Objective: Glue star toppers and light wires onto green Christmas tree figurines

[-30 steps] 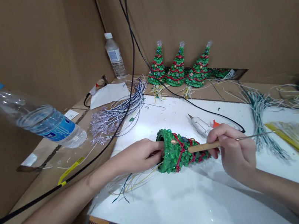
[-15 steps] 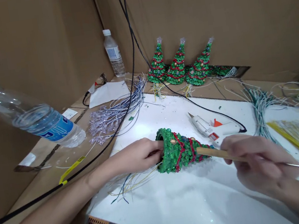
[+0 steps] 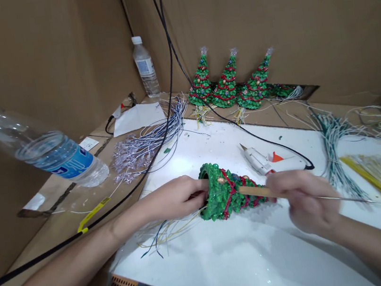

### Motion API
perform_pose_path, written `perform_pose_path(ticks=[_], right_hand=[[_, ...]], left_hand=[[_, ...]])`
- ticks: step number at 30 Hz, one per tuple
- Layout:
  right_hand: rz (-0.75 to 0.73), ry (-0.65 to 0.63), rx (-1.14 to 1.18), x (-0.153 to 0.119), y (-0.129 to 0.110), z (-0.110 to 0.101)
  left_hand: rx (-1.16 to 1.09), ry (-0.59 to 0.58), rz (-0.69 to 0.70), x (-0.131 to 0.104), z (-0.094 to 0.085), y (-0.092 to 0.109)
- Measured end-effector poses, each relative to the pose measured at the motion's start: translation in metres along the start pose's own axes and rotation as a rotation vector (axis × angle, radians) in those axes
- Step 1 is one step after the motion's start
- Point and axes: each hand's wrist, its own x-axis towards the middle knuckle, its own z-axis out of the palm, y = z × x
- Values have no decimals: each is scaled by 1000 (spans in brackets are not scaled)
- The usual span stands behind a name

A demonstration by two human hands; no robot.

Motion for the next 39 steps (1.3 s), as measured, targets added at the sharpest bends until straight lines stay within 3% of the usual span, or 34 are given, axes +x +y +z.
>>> perform_pose_path(ticks=[3, 6, 9, 12, 14, 19, 24, 29, 34, 39], right_hand=[[27, -41, 65, 8, -4, 0], [103, 3, 127, 17, -8, -7], [300, 2, 298, 26, -9, -16], [545, -132, 423, 34, -8, -22], [605, -177, 443, 38, -7, -24], [540, -79, 474, 43, -7, -20], [598, -184, 416, 43, -6, -8], [475, -172, 370, 38, -8, -10], [463, -254, 312, 41, -8, -8], [352, -328, 213, 48, -12, -7]], left_hand=[[-4, -5, -6, 0, 0, 1], [-5, 0, -6, 0, -1, 2], [-19, 8, 3, 0, -1, 2], [-34, 9, -4, 0, -1, 2], [-41, 8, -15, 0, 0, 1], [-35, -2, -14, 0, 0, 0], [-22, -17, -30, 1, -1, 2], [-31, -26, -18, 1, -2, 4], [-33, -12, -14, 2, 0, 3], [-26, 2, -17, 2, 2, 3]])
